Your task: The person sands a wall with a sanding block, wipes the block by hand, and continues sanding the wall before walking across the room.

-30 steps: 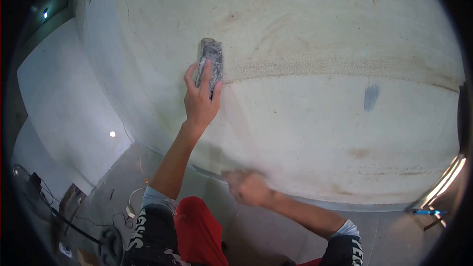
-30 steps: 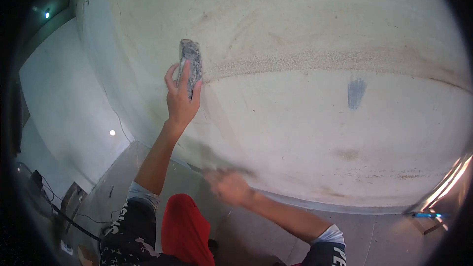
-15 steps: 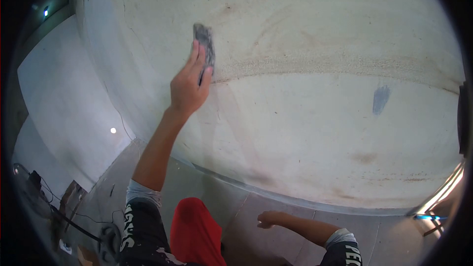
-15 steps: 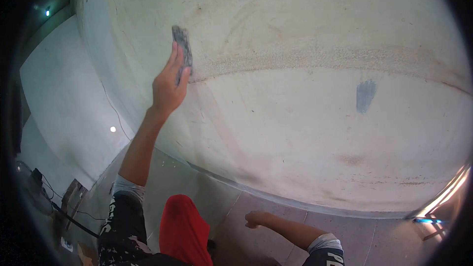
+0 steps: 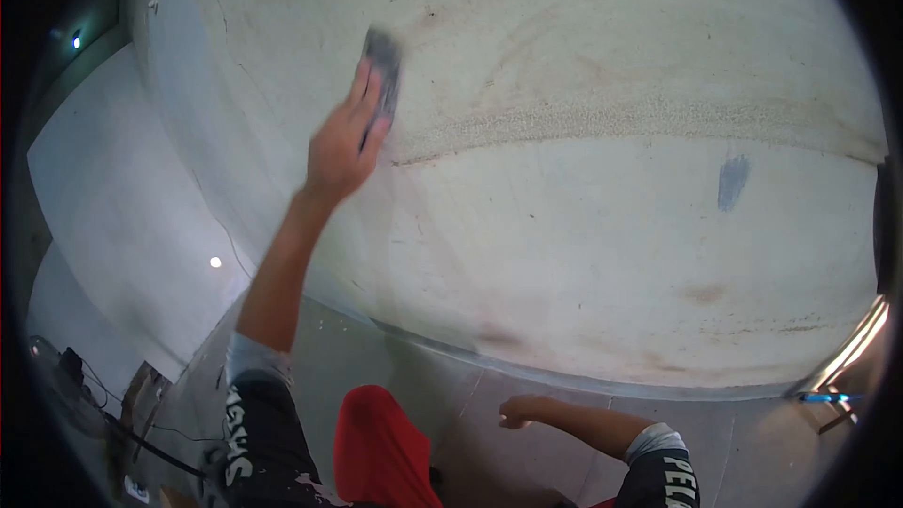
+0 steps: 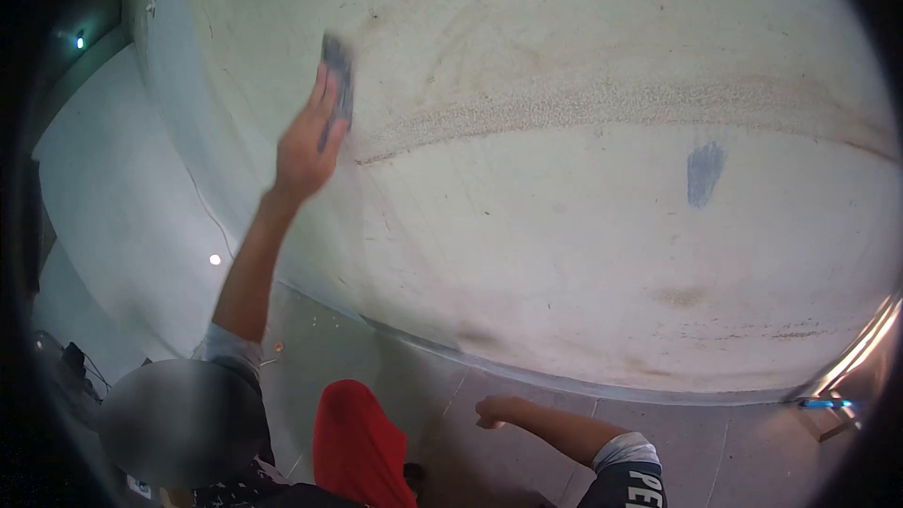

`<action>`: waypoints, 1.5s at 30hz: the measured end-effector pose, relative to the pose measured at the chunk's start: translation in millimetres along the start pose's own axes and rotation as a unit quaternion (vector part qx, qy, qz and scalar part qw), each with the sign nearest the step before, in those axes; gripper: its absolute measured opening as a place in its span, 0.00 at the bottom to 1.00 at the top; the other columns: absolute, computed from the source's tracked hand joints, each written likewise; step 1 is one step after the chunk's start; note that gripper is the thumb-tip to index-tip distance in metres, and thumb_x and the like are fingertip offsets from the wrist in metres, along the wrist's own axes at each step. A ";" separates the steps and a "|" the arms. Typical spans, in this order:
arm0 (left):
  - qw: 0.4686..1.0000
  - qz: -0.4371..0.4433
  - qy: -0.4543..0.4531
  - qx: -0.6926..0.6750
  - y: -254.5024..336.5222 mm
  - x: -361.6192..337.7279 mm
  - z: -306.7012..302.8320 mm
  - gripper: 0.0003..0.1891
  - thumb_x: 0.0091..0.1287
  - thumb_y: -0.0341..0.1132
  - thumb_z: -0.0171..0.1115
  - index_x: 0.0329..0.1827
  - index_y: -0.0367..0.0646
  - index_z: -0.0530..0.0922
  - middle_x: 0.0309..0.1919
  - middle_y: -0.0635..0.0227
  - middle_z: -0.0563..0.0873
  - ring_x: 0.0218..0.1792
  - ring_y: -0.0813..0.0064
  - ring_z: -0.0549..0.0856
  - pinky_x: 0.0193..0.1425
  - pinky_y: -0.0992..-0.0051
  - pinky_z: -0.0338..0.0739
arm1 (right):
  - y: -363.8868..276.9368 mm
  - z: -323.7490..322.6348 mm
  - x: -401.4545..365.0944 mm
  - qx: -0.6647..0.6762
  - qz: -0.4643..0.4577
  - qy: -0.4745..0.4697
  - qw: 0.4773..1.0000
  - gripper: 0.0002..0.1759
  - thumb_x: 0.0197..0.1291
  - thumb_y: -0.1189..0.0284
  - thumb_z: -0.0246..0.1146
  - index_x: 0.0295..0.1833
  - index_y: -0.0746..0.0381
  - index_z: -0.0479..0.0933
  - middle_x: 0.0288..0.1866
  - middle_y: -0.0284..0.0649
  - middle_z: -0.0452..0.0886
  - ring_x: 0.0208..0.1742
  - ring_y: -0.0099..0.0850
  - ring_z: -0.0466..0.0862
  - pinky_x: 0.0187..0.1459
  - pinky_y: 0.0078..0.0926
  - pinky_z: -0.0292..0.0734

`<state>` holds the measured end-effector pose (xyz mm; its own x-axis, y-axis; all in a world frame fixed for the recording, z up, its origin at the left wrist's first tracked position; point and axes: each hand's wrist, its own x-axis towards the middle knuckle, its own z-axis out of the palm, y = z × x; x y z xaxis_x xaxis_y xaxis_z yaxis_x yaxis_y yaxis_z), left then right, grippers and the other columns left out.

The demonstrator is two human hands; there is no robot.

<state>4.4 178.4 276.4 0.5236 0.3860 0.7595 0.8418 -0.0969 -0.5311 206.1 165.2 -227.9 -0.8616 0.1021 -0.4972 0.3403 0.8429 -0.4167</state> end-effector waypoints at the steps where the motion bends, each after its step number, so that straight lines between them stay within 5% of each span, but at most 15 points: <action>1: 0.999 0.000 -0.015 -0.030 8.5 32.6 -12.8 0.30 0.74 0.34 0.60 0.80 0.44 0.67 0.80 0.57 0.65 0.69 0.53 0.80 0.68 0.66 0.78 | 2.9 4.3 -1.9 0.009 -0.004 -0.008 1.000 0.28 0.71 0.51 0.58 0.58 0.65 0.83 0.58 0.53 0.86 0.61 0.53 0.84 0.60 0.49 0.79; 5: 0.995 0.058 -0.073 0.038 18.6 86.9 -45.5 0.30 0.74 0.34 0.60 0.79 0.46 0.67 0.80 0.60 0.66 0.65 0.56 0.83 0.65 0.67 0.79 | -2.4 -17.1 -25.1 0.013 0.020 -0.064 0.998 0.28 0.71 0.52 0.59 0.57 0.66 0.84 0.58 0.52 0.86 0.61 0.53 0.84 0.60 0.49 0.79; 7: 0.994 0.085 -0.045 0.057 9.3 68.2 -41.2 0.29 0.75 0.40 0.60 0.78 0.46 0.69 0.80 0.64 0.68 0.49 0.61 0.88 0.52 0.69 0.84 | -0.2 -19.9 -12.9 0.029 0.025 -0.049 0.998 0.28 0.71 0.52 0.60 0.57 0.68 0.83 0.59 0.52 0.86 0.61 0.53 0.83 0.60 0.50 0.79; 11: 0.997 0.044 -0.057 0.014 1.8 -21.3 -11.5 0.29 0.75 0.41 0.59 0.78 0.46 0.69 0.80 0.64 0.67 0.49 0.61 0.88 0.51 0.70 0.84 | 6.1 -18.9 19.6 -0.031 0.008 0.000 0.999 0.28 0.71 0.52 0.60 0.59 0.67 0.83 0.60 0.52 0.85 0.62 0.53 0.83 0.61 0.49 0.79; 16: 0.999 0.052 0.017 -0.004 5.2 24.2 -5.9 0.28 0.75 0.42 0.59 0.77 0.46 0.70 0.80 0.66 0.67 0.47 0.59 0.88 0.49 0.68 0.84 | 7.5 -24.2 2.7 -0.046 0.013 -0.010 0.999 0.30 0.73 0.50 0.56 0.62 0.66 0.81 0.54 0.53 0.87 0.52 0.50 0.88 0.54 0.47 0.83; 21: 0.998 0.040 -0.001 0.042 34.7 116.2 -35.6 0.26 0.76 0.43 0.57 0.75 0.45 0.72 0.80 0.70 0.68 0.51 0.55 0.88 0.50 0.63 0.85 | 1.9 -32.4 2.4 -0.036 0.031 -0.069 0.997 0.30 0.74 0.51 0.56 0.64 0.66 0.79 0.53 0.54 0.87 0.48 0.50 0.89 0.50 0.46 0.84; 27: 0.997 -0.048 0.015 -0.058 62.8 -8.7 11.9 0.30 0.77 0.43 0.57 0.79 0.45 0.67 0.81 0.62 0.65 0.66 0.54 0.82 0.62 0.65 0.82 | 3.9 -31.2 15.3 -0.041 0.004 -0.002 0.999 0.30 0.74 0.49 0.55 0.57 0.66 0.83 0.45 0.53 0.89 0.45 0.48 0.89 0.47 0.47 0.84; 30: 0.995 -0.064 0.034 -0.064 71.8 -13.1 18.5 0.30 0.77 0.44 0.56 0.79 0.43 0.66 0.81 0.60 0.65 0.68 0.54 0.80 0.65 0.63 0.80 | 14.6 -18.8 16.6 -0.041 -0.012 0.033 0.999 0.30 0.74 0.49 0.55 0.57 0.66 0.83 0.43 0.52 0.89 0.43 0.47 0.89 0.46 0.47 0.84; 37: 0.998 -0.048 0.035 -0.003 52.9 106.9 -22.6 0.30 0.76 0.44 0.55 0.78 0.42 0.68 0.80 0.62 0.66 0.60 0.54 0.85 0.59 0.61 0.84 | 9.8 -28.0 -1.7 -0.011 0.041 -0.041 0.998 0.30 0.73 0.50 0.56 0.61 0.66 0.81 0.44 0.51 0.89 0.41 0.46 0.89 0.44 0.45 0.84; 40: 0.997 -0.042 0.060 -0.023 60.2 81.9 -7.0 0.30 0.76 0.45 0.57 0.78 0.43 0.68 0.81 0.62 0.65 0.60 0.55 0.86 0.58 0.62 0.84 | 6.4 -31.9 2.9 0.015 0.061 -0.055 0.996 0.30 0.73 0.50 0.55 0.62 0.66 0.80 0.44 0.52 0.89 0.42 0.45 0.89 0.44 0.45 0.84; 42: 0.990 -0.104 0.015 -0.095 89.6 31.5 5.6 0.31 0.76 0.43 0.58 0.80 0.45 0.65 0.81 0.56 0.63 0.72 0.53 0.77 0.68 0.63 0.78 | 4.8 -40.1 1.8 -0.019 0.036 -0.030 0.999 0.30 0.73 0.51 0.56 0.62 0.67 0.80 0.43 0.52 0.89 0.42 0.46 0.89 0.44 0.45 0.84; 45: 0.988 -0.093 -0.049 -0.111 117.6 -20.5 20.3 0.33 0.75 0.42 0.59 0.81 0.42 0.63 0.81 0.53 0.62 0.74 0.51 0.74 0.70 0.63 0.77 | 2.6 -43.5 -6.8 -0.037 0.033 -0.025 0.998 0.30 0.73 0.51 0.56 0.61 0.68 0.80 0.44 0.52 0.89 0.42 0.46 0.90 0.45 0.45 0.84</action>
<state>90.1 177.7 190.7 0.3504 0.5014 0.7911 0.9363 -0.2100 -0.2816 196.5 189.7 -192.4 -0.8180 0.1335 -0.5595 0.3654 0.8719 -0.3261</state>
